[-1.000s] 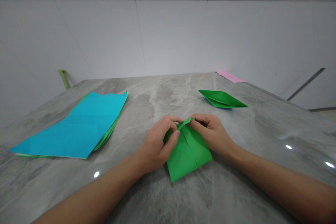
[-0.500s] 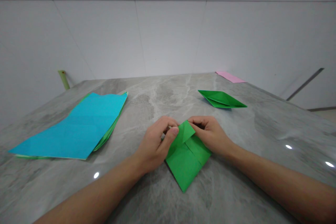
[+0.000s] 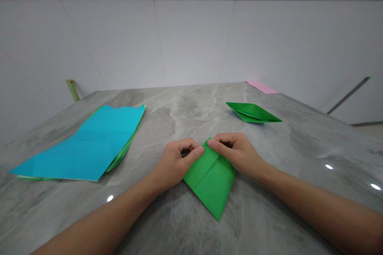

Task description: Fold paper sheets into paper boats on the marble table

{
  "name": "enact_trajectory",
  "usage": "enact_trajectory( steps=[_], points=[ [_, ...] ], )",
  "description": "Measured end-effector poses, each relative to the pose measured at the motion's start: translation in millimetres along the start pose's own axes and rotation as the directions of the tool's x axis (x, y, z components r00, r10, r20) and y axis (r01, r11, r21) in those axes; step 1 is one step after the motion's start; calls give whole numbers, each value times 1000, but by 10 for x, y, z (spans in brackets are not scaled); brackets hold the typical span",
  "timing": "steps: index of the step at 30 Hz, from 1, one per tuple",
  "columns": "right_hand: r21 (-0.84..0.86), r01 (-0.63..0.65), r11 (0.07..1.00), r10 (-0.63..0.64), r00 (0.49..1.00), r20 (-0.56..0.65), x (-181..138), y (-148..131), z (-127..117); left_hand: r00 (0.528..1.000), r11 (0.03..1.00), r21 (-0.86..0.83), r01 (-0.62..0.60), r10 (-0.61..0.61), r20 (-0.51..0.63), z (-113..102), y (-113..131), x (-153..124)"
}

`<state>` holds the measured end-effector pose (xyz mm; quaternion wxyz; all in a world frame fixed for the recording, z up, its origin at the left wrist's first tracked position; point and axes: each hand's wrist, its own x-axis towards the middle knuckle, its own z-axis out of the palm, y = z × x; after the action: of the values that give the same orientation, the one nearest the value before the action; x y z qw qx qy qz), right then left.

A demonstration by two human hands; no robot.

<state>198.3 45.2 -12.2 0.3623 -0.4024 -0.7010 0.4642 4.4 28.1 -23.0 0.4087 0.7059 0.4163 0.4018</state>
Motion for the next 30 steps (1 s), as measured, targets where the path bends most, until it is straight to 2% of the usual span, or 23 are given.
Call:
enact_trajectory(
  steps=[3, 5, 8, 10, 12, 14, 17, 19, 21, 23, 26, 28, 30],
  points=[
    [-20, 23, 1000, -23, 1000, 0, 8, -5, 6, 1000, 1000, 14, 1, -1, 4, -1, -14, 2],
    [-51, 11, 999, -11, 1000, -10, 23, 18, 7, 1000, 996, 86, -1, 3, -21, -12, -30, 11],
    [-114, -24, 993, 19, 999, -42, 55, 94, 8, 995, 948, 317, -28, 58, -86, -40, -77, 29],
    [-176, -28, 984, 19, 999, -49, 79, 159, 7, 990, 882, 468, -64, 117, -85, -55, -118, 31],
    [-267, -10, 964, 0, 999, -39, 105, 220, 5, 988, 817, 565, -120, 154, -14, -56, -147, 16],
    [-393, 24, 919, -43, 998, -39, 132, 270, 3, 983, 752, 633, -184, 128, 133, -47, -147, -12],
    [-588, 70, 806, -110, 993, -33, 159, 316, 1, 928, 649, 713, -266, -27, 371, -27, -94, -50],
    [-668, 84, 739, -142, 989, -32, 151, 316, 6, 897, 597, 753, -278, -119, 426, -18, -49, -61],
    [-704, 97, 703, -166, 986, -30, 114, 280, 25, 899, 564, 784, -261, -153, 410, -12, -24, -61],
    [-717, 132, 684, -199, 980, -10, 56, 218, 61, 922, 539, 815, -212, -168, 350, -9, -34, -56],
    [-711, 233, 663, -257, 964, 76, -26, 129, 129, 962, 482, 874, -62, -204, 180, -16, -102, -46],
    [-699, 302, 648, -272, 949, 157, -42, 102, 156, 970, 446, 895, 27, -230, 85, -38, -148, -39],
    [-704, 315, 637, -246, 948, 201, -17, 106, 149, 969, 442, 897, 20, -229, 91, -71, -165, -31]
  ],
)
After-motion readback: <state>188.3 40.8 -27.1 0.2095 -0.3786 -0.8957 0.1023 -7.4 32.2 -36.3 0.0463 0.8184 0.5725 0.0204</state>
